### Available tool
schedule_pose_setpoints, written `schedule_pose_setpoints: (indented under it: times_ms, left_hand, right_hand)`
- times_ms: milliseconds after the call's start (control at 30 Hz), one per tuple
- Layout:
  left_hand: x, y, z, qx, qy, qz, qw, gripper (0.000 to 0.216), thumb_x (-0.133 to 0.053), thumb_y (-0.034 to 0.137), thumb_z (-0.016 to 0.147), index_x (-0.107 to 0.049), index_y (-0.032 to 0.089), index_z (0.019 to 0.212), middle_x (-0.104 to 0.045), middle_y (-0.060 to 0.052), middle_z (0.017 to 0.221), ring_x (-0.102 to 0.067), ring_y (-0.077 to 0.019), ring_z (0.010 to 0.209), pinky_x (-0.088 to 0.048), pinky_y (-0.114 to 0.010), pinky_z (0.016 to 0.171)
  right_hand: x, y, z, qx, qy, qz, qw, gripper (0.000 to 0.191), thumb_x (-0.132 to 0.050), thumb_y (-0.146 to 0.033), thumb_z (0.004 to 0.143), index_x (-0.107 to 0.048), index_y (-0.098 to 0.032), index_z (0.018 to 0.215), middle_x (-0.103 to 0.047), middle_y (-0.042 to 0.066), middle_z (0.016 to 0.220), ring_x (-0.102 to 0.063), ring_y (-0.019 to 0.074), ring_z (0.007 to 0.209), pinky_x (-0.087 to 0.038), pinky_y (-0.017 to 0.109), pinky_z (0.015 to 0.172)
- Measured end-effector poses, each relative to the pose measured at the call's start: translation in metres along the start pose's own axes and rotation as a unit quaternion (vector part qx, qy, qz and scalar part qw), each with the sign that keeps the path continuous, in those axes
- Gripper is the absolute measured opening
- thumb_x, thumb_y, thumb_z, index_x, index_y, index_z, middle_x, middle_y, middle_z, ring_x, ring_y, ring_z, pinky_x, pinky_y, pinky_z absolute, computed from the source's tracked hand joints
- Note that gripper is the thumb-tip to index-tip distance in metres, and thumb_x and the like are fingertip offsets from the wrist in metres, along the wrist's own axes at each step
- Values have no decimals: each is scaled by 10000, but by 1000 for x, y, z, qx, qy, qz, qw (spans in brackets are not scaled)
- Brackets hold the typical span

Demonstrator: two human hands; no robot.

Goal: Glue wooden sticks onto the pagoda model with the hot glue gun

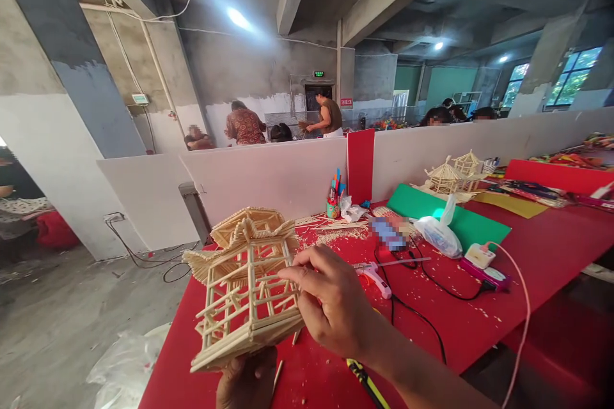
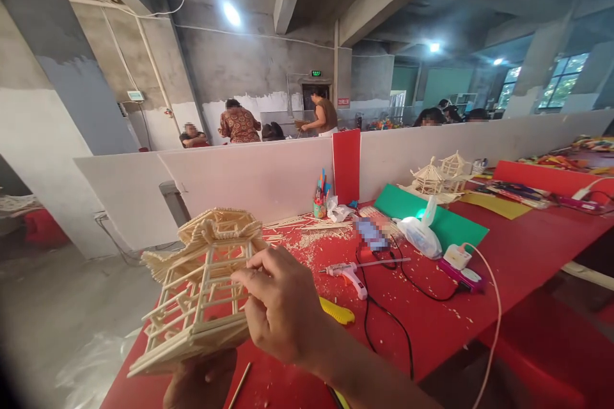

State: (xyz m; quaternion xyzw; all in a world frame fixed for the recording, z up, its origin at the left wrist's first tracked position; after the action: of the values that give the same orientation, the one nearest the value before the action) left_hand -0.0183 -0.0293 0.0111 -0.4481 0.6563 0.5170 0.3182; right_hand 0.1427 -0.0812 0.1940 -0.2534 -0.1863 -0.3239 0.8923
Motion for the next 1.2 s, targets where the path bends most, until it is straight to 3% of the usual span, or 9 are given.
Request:
schedule_pose_setpoints:
  times_ms: [233,400,700,967,1200]
  left_hand:
    - [-6,1,-1,-2,11,-1,1000,601,-928,160,186,-555,209,654,-586,96,543,-500,-95,406,-359,-177,285]
    - [-7,4,2,-10,-22,18,1000,547,-924,176,255,-573,205,673,-610,82,588,-545,-100,474,-356,-165,313]
    - [-7,1,9,-5,-47,58,997,475,-907,216,295,-620,187,674,-647,38,607,-498,-88,454,-357,-164,321]
    - [-12,1,4,-5,-29,35,999,524,-920,184,261,-597,190,674,-599,70,565,-467,-79,425,-360,-171,310]
    - [-2,-1,13,-2,-73,53,996,384,-856,169,416,-629,198,725,-623,46,630,-486,-87,470,-382,-183,352]
  right_hand:
    - [-4,2,-2,-14,-5,-8,1000,443,-475,-61,748,-667,-209,1119,-606,54,1022,-547,150,922,-467,292,758]
    - [-5,2,-1,-19,-2,-15,1000,439,-472,-67,747,-661,-216,1114,-607,51,1017,-556,144,904,-475,276,733]
    - [0,2,0,-25,5,-25,999,420,-457,-61,743,-658,-230,1071,-609,44,998,-543,134,846,-449,261,678]
    - [3,3,-3,-33,7,-12,999,448,-440,-52,746,-655,-229,1097,-601,42,998,-539,126,820,-436,257,663]
    - [3,4,-4,-30,11,-7,999,483,-445,-38,731,-639,-239,1124,-598,37,1002,-549,127,844,-447,262,705]
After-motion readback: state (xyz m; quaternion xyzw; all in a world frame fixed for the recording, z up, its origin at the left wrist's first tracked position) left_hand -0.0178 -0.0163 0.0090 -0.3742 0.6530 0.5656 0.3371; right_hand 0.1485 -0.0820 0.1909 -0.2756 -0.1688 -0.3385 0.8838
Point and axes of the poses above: each hand's wrist, its own z-axis towards the middle knuckle, its own x-axis out of the back of the hand, y = z × x, the point moved 7 cm from there along z, towards the middle knuckle
